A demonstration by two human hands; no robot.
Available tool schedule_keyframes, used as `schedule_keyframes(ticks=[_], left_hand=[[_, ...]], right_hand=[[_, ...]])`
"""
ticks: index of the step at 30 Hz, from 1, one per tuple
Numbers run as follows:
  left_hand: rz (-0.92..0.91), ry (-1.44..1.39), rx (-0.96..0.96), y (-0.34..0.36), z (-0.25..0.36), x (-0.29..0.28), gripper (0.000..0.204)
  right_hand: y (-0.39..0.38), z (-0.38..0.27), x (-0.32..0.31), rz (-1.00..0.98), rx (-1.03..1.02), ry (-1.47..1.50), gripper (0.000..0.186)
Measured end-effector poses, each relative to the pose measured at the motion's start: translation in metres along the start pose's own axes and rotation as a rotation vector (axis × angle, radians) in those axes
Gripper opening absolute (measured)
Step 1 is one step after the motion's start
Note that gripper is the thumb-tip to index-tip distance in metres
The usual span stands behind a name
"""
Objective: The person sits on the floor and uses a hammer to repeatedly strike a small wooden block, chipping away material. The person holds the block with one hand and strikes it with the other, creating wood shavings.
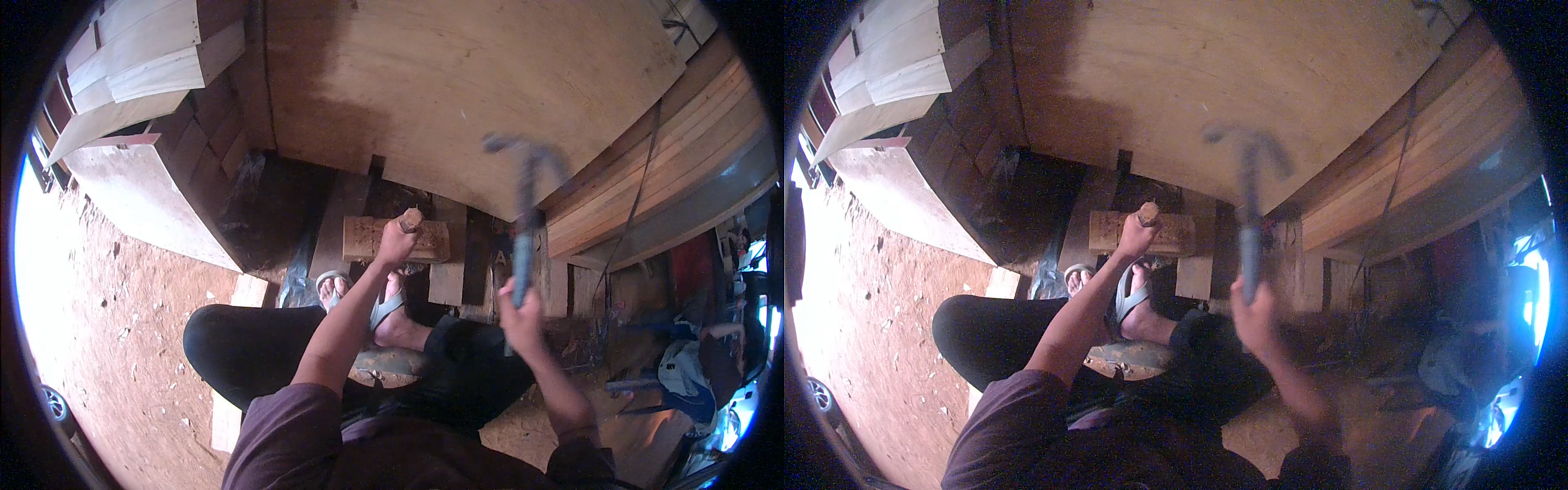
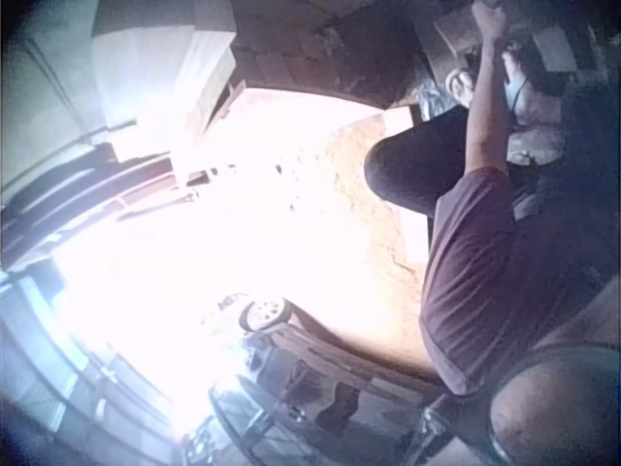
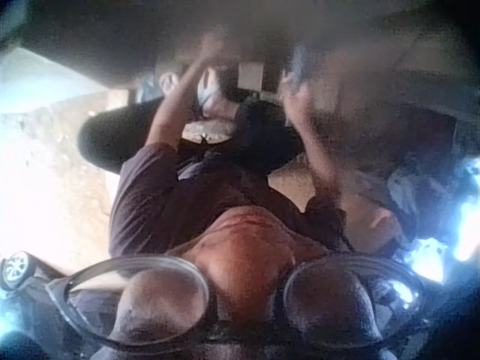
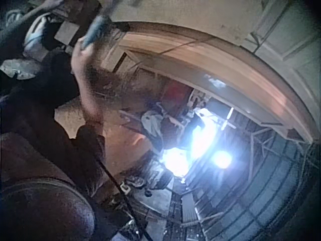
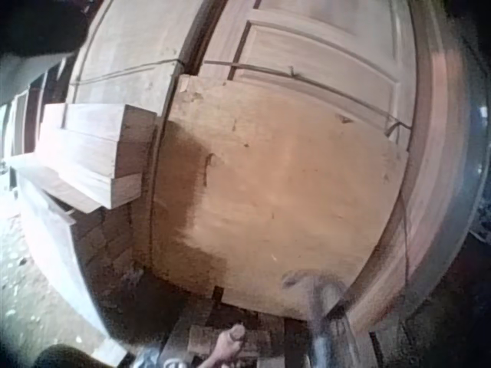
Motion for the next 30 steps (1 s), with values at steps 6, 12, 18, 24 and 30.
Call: schedule_keyframes(ticks=[6, 12, 18, 24, 30], left_hand=[[0.030, 0.055, -0.047, 0.003, -0.001, -0.002, 0.015], [-0.005, 0.028, -0.040, 0.001, 0.002, -0.003, 0.014], [0.017, 0.059, -0.018, -0.001, 0.007, -0.004, 0.013], [0.004, 0.058, -0.086, 0.000, 0.005, -0.003, 0.016], [0.024, 0.014, -0.009, 0.005, 0.000, -0.002, 0.015]], right_hand=[[-0.015, 0.036, 0.023, -0.329, 0.035, -0.126, 0.007], [0.010, -0.026, -0.040, -0.011, -0.065, 0.042, 0.004], [0.005, -0.022, -0.031, 0.009, 0.067, 0.206, 0.008], [-0.013, 0.023, 0.034, -0.328, -0.078, -0.101, 0.010], [0.006, -0.033, -0.028, -0.126, -0.133, 0.027, 0.004]])
Point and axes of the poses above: each hand's wrist, its own y-axis towards the middle knuckle, its own x-axis out of the palm, z = x × y, the point moved 5 cm from there along y, towards the middle knuckle, and after that the axes turned 15 degrees about -x, right-handed, at the moved point
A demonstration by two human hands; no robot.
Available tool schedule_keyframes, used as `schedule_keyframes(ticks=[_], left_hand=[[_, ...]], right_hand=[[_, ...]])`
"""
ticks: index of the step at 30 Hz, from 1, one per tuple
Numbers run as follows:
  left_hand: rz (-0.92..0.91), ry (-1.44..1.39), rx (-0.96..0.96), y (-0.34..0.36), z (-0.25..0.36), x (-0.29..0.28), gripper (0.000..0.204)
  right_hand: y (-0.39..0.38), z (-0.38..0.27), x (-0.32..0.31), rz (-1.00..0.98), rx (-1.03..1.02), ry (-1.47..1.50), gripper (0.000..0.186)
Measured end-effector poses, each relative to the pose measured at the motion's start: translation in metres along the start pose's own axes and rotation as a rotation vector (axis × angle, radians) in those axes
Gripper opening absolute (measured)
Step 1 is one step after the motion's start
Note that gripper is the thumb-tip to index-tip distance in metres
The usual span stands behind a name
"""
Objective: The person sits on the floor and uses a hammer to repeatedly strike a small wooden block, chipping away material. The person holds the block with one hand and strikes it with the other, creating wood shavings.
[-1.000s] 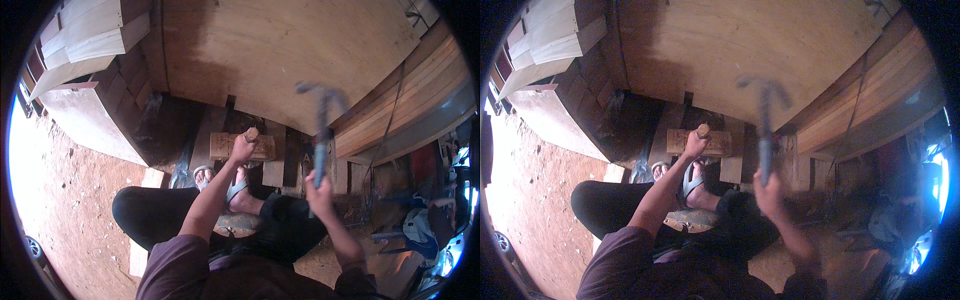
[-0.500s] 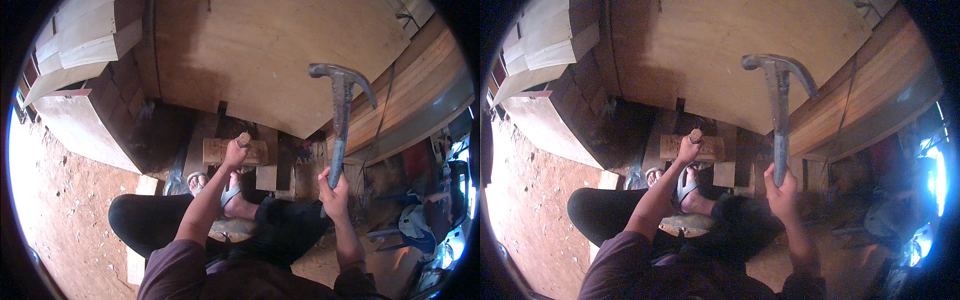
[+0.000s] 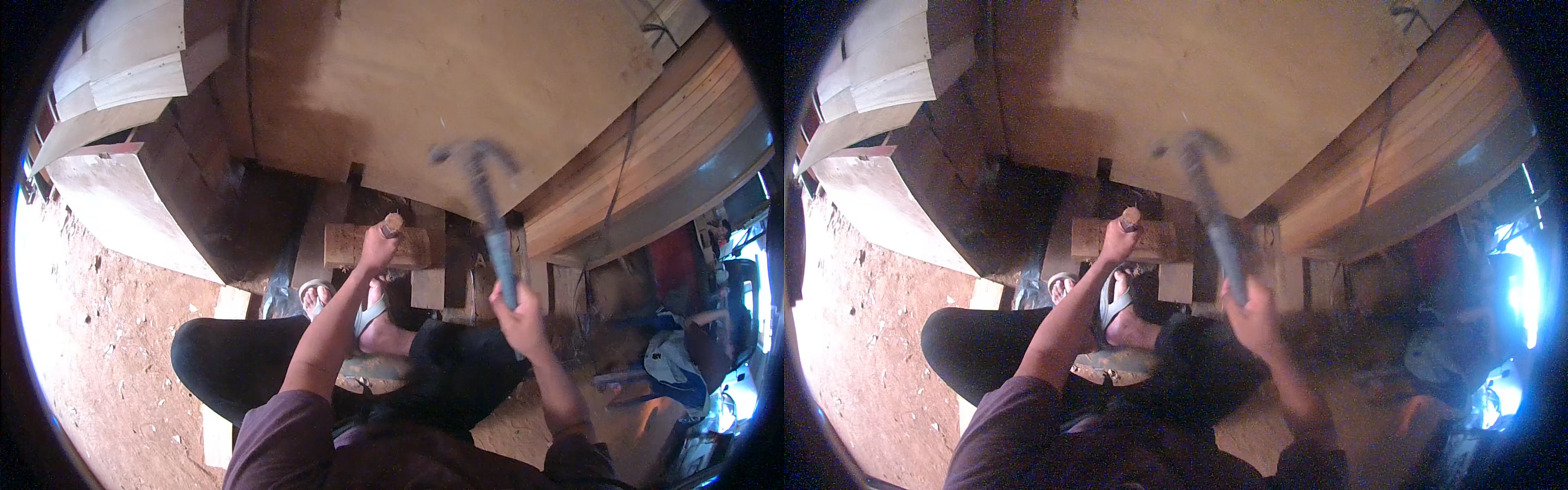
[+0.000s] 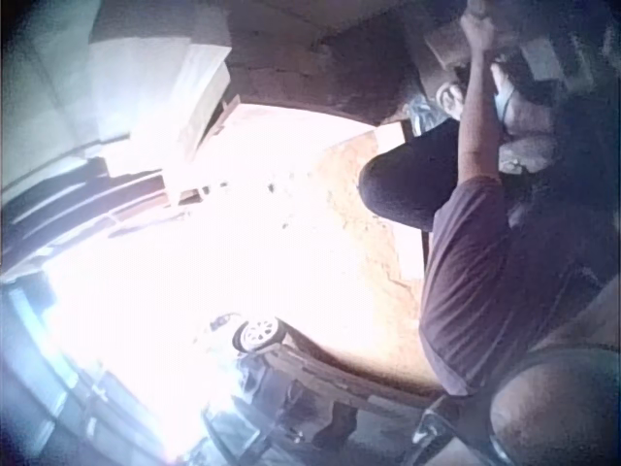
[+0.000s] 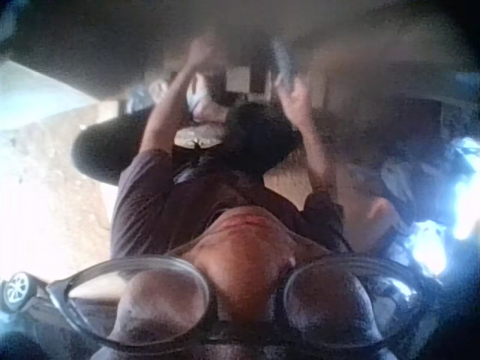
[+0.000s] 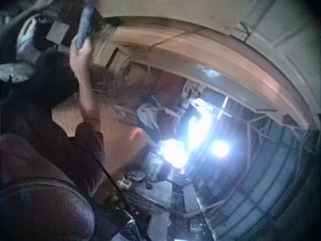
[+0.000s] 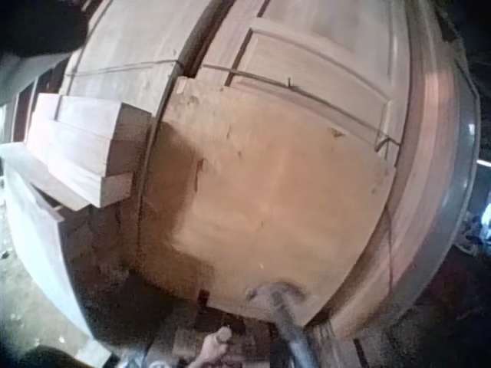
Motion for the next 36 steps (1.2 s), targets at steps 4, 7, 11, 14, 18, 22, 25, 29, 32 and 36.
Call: schedule_keyframes(ticks=[4, 7, 11, 14, 18, 22, 25, 29, 32, 36], left_hand=[[-0.012, 0.030, -0.002, -0.002, 0.001, 0.001, 0.016], [0.003, 0.028, 0.007, -0.004, 0.003, 0.000, 0.016], [0.059, 0.148, 0.038, -0.002, 0.004, -0.001, 0.021], [0.019, 0.114, 0.082, 0.000, 0.007, -0.001, 0.025], [0.081, 0.209, 0.104, -0.003, 0.011, -0.004, 0.025], [0.047, 0.246, 0.101, -0.003, 0.010, -0.001, 0.023], [0.031, 0.187, 0.041, 0.001, 0.004, -0.001, 0.023], [0.063, 0.136, 0.052, 0.000, 0.000, -0.001, 0.022], [0.030, 0.109, 0.046, 0.002, -0.003, 0.001, 0.022], [0.052, 0.157, 0.071, 0.005, -0.006, -0.001, 0.025]], right_hand=[[0.007, -0.019, -0.035, 0.216, 0.232, 0.168, 0.008], [0.002, -0.003, -0.018, 0.284, 0.082, 0.213, 0.007], [-0.021, 0.046, 0.048, 0.039, -0.029, -0.351, 0.012], [-0.034, 0.070, 0.066, -0.189, 0.093, -0.231, 0.012], [-0.018, 0.038, 0.028, -0.013, 0.062, -0.006, 0.008], [0.006, -0.010, -0.029, 0.241, 0.097, 0.160, 0.010], [0.012, -0.022, -0.043, 0.347, 0.100, 0.399, 0.012], [-0.001, 0.012, 0.003, 0.314, 0.134, 0.354, 0.012], [-0.017, 0.047, 0.055, -0.061, 0.111, -0.310, 0.012], [-0.023, 0.064, 0.066, -0.169, 0.097, -0.098, 0.008]])
Point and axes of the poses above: each hand's wrist, its own y-axis towards the middle knuckle, its own x-axis out of the palm, z = x × y, the point moved 5 cm from there along y, towards the middle knuckle, and after that the axes turned 15 degrees about -x, right-handed, at the moved point
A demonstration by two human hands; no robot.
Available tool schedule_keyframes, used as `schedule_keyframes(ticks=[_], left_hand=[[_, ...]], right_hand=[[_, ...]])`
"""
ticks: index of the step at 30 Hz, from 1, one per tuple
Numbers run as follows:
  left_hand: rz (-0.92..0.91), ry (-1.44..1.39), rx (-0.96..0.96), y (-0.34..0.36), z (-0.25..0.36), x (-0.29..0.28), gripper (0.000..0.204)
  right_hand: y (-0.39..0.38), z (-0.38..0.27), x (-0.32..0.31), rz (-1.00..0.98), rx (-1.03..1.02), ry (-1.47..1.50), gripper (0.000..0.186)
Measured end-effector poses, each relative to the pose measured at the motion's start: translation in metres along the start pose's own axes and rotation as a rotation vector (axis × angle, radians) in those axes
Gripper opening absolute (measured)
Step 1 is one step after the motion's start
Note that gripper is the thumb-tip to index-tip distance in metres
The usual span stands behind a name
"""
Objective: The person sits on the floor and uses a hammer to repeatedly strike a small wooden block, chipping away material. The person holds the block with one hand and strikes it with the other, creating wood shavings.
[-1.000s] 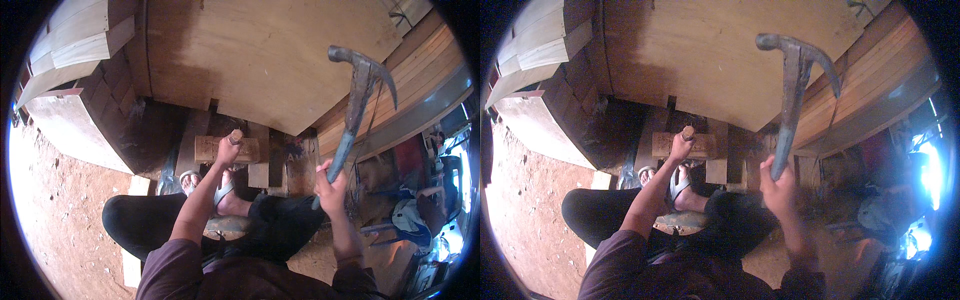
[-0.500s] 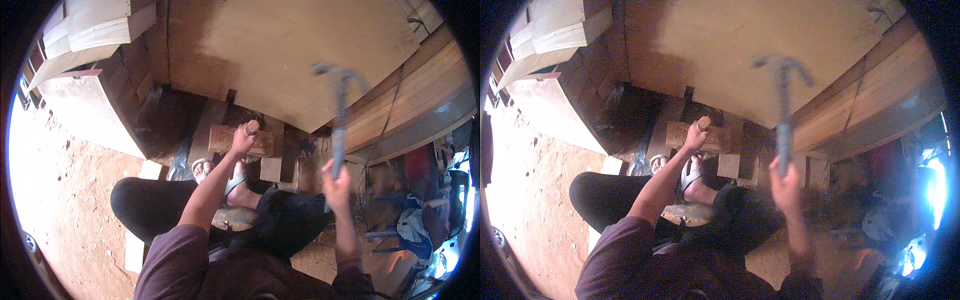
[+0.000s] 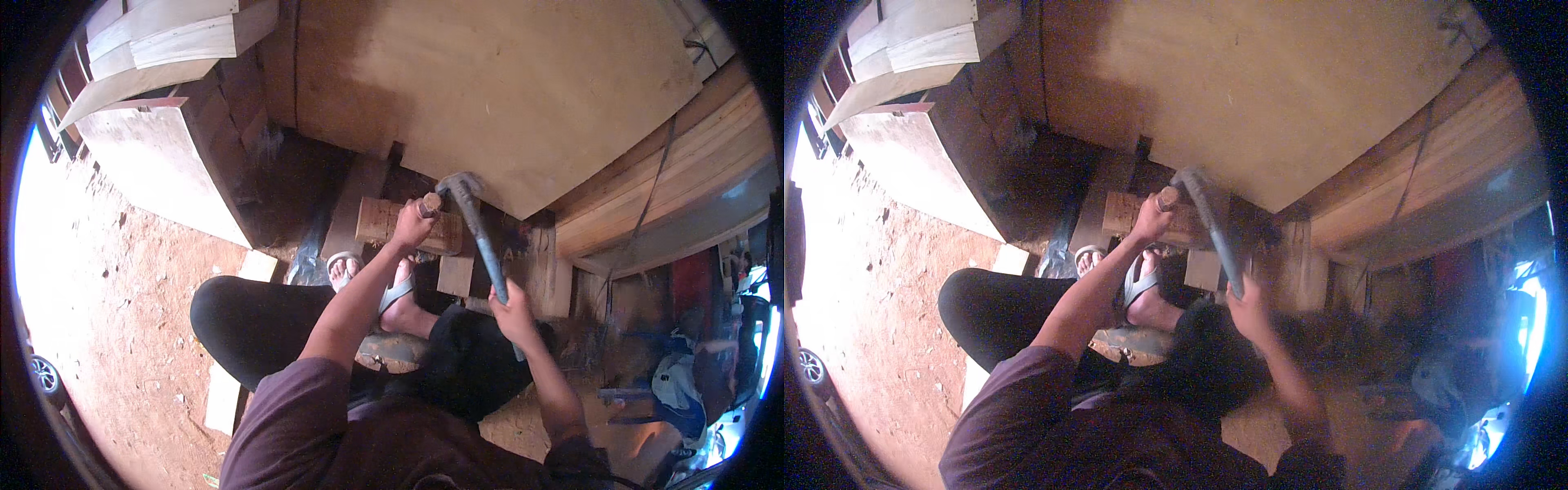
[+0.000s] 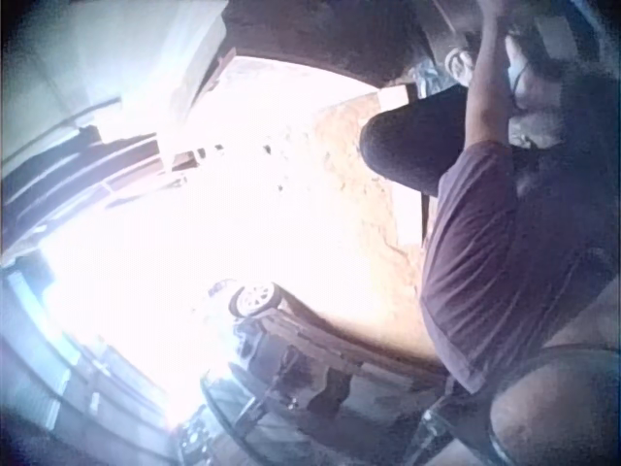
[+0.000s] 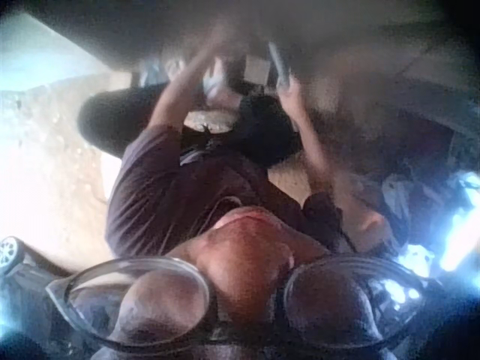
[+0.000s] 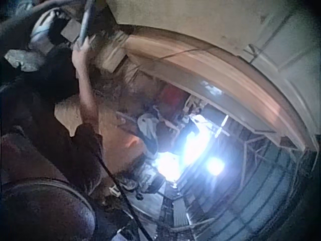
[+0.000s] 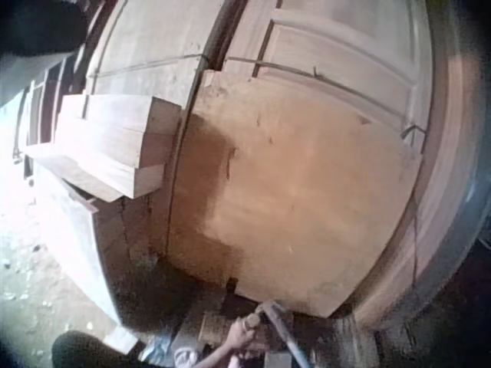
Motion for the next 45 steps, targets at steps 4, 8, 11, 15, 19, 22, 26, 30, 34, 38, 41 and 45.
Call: schedule_keyframes(ticks=[4, 8, 11, 15, 19, 22, 26, 30, 34, 38, 41, 45], left_hand=[[-0.031, -0.049, -0.054, 0.000, -0.002, 0.000, 0.026], [0.017, -0.012, -0.047, -0.005, 0.005, -0.003, 0.026], [0.041, -0.045, -0.088, -0.007, 0.005, -0.004, 0.025], [-0.020, -0.080, -0.023, -0.005, 0.007, -0.002, 0.023], [-0.043, -0.022, -0.054, -0.005, 0.005, -0.004, 0.023], [-0.078, -0.005, -0.130, -0.006, 0.006, -0.010, 0.025], [-0.082, 0.105, 0.041, -0.014, 0.031, -0.018, 0.046], [-0.009, 0.024, 0.309, -0.018, 0.088, -0.042, 0.059], [-0.134, 0.196, 0.313, -0.005, 0.155, -0.054, 0.047], [-0.192, 0.488, 0.410, -0.004, 0.206, -0.036, 0.041], [-0.245, 0.610, 0.426, -0.006, 0.213, -0.023, 0.035], [-0.315, 0.750, 0.344, 0.005, 0.182, -0.009, 0.024]], right_hand=[[0.007, -0.030, -0.048, 0.200, 0.032, 0.127, 0.007], [0.010, -0.050, -0.086, 0.378, 0.089, 0.402, 0.004], [0.003, -0.035, -0.071, 0.380, 0.143, 0.503, 0.009], [0.001, -0.003, -0.007, 0.152, 0.039, 0.160, 0.009], [-0.008, 0.008, 0.026, -0.054, 0.209, 0.507, 0.011], [-0.015, 0.000, 0.019, 0.023, 0.418, 0.846, 0.012], [-0.005, 0.010, -0.006, 0.182, 0.389, 0.839, 0.013], [0.009, 0.069, -0.004, 0.105, 0.464, 0.812, 0.018], [0.019, 0.138, 0.028, -0.092, 0.486, 0.445, 0.024], [0.020, 0.158, 0.068, -0.011, 0.340, -0.175, 0.031], [0.014, 0.154, 0.094, 0.137, 0.297, -0.123, 0.032], [0.013, 0.162, 0.117, 0.154, 0.286, -0.163, 0.037]])
Point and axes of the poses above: each hand's wrist, its own y-axis towards the middle knuckle, its own x-axis out of the palm, z = x × y, the point moved 5 cm from there along y, towards the middle knuckle, and after that the axes turned 15 degrees about -x, right-handed, at the moved point
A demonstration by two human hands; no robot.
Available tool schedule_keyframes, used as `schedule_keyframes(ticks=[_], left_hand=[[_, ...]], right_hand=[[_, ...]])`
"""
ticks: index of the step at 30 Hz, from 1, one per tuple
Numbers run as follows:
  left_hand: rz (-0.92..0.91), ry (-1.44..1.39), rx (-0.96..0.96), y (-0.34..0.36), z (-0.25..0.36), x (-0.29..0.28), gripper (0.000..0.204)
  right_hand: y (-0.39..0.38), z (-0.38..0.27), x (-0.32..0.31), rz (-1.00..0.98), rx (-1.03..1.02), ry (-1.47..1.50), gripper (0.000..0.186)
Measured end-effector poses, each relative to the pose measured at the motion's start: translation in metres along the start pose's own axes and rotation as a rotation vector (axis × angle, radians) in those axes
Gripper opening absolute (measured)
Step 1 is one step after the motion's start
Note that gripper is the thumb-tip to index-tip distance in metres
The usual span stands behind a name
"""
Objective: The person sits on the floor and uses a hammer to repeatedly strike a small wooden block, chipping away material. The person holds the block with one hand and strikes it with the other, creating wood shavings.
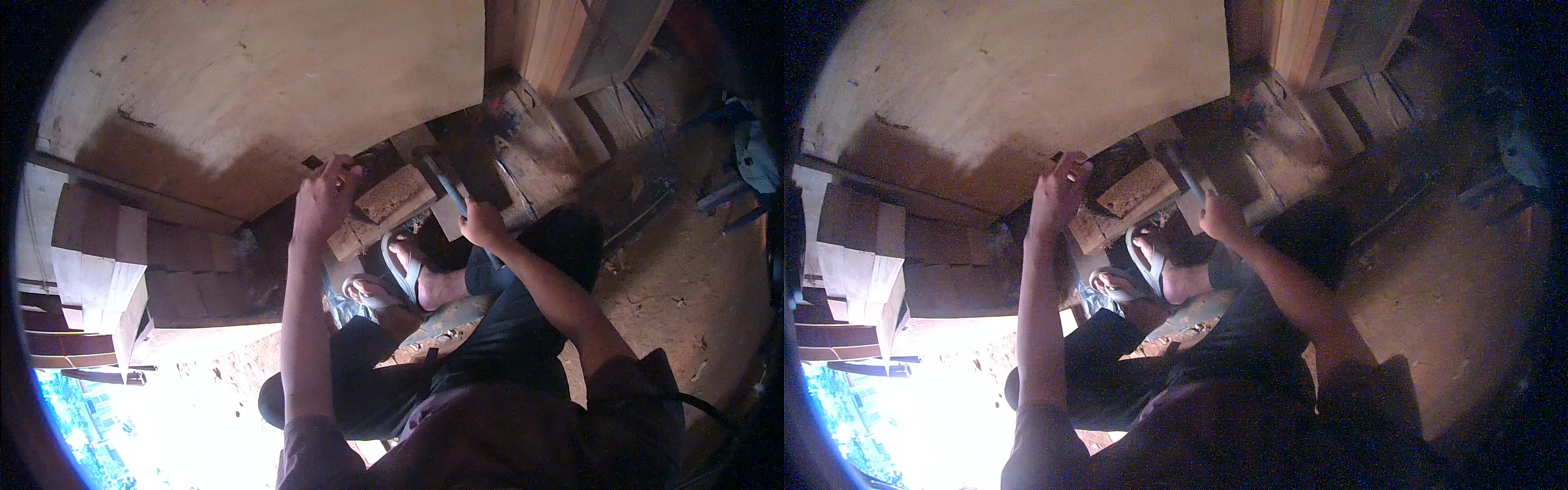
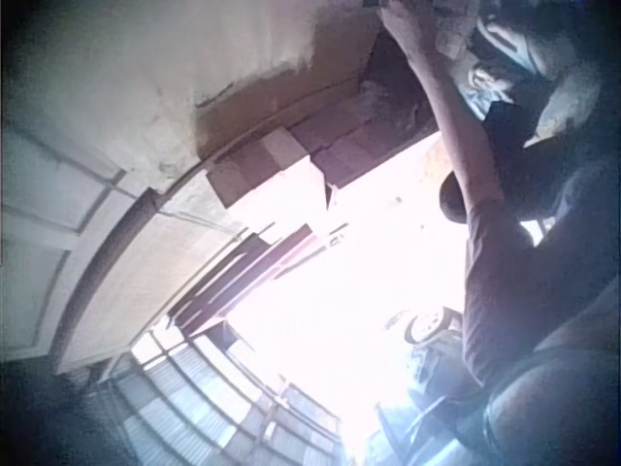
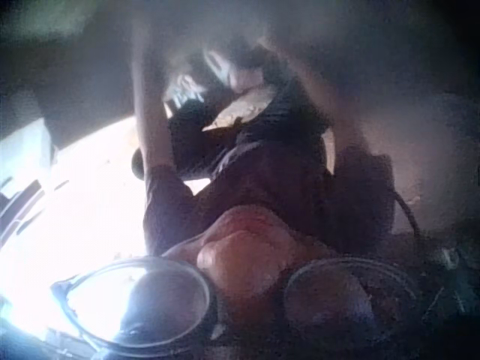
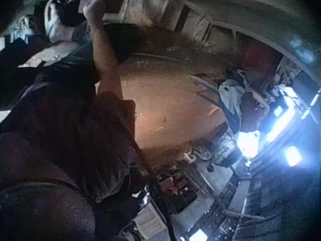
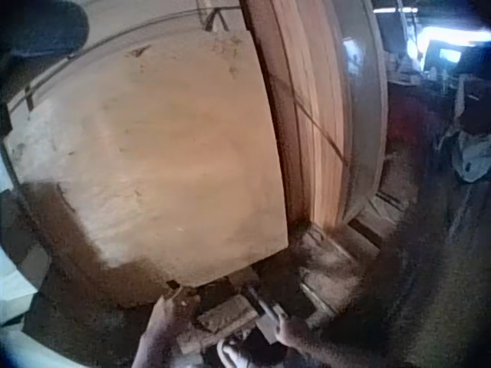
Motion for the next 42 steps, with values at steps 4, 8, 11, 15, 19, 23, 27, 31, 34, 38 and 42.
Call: schedule_keyframes(ticks=[4, 8, 11, 15, 19, 23, 27, 31, 34, 38, 42], left_hand=[[-0.049, 0.023, -0.113, 0.017, -0.026, 0.031, 0.022], [-0.108, 0.137, -0.193, 0.025, -0.036, 0.053, 0.020], [0.338, 0.058, 0.088, 0.014, -0.022, 0.023, 0.018], [0.684, -0.212, -0.051, -0.024, -0.040, -0.018, 0.019], [0.643, -0.315, -0.220, -0.062, -0.074, -0.017, 0.021], [0.575, -0.555, -0.353, -0.102, -0.123, 0.019, 0.022], [0.621, -0.347, -0.612, -0.150, -0.167, 0.068, 0.027], [0.720, -0.313, -0.598, -0.144, -0.196, 0.091, 0.032], [0.677, -0.047, -0.573, -0.101, -0.211, 0.090, 0.036], [0.619, 0.327, -0.424, -0.058, -0.211, 0.096, 0.032], [0.450, 0.316, -0.767, -0.061, -0.234, 0.122, 0.036]], right_hand=[[-0.005, 0.018, 0.028, -0.144, 0.109, 0.182, 0.047], [-0.006, 0.027, 0.045, -0.243, 0.202, 0.322, 0.056], [0.003, 0.028, 0.028, 0.048, 0.058, 0.329, 0.058], [0.007, 0.036, 0.021, 0.107, 0.110, 0.413, 0.057], [0.010, 0.028, 0.024, 0.017, 0.104, 0.389, 0.055], [0.017, 0.003, -0.009, 0.402, -0.145, 0.397, 0.053], [0.033, -0.027, -0.042, 0.461, -0.135, 0.588, 0.043], [0.070, -0.118, -0.079, 0.478, -0.511, 0.498, 0.033], [0.102, -0.207, -0.087, 0.456, -0.804, 0.414, 0.035], [0.130, -0.292, -0.057, 0.087, -1.095, -0.124, 0.030], [0.148, -0.278, -0.010, -0.632, -0.676, -0.636, 0.032]])
Point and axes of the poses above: each hand's wrist, its own y-axis towards the middle knuckle, its own x-axis out of the palm, z = x × y, the point moved 5 cm from there along y, towards the middle knuckle, and after that the axes turned 15 degrees about -x, right-handed, at the moved point
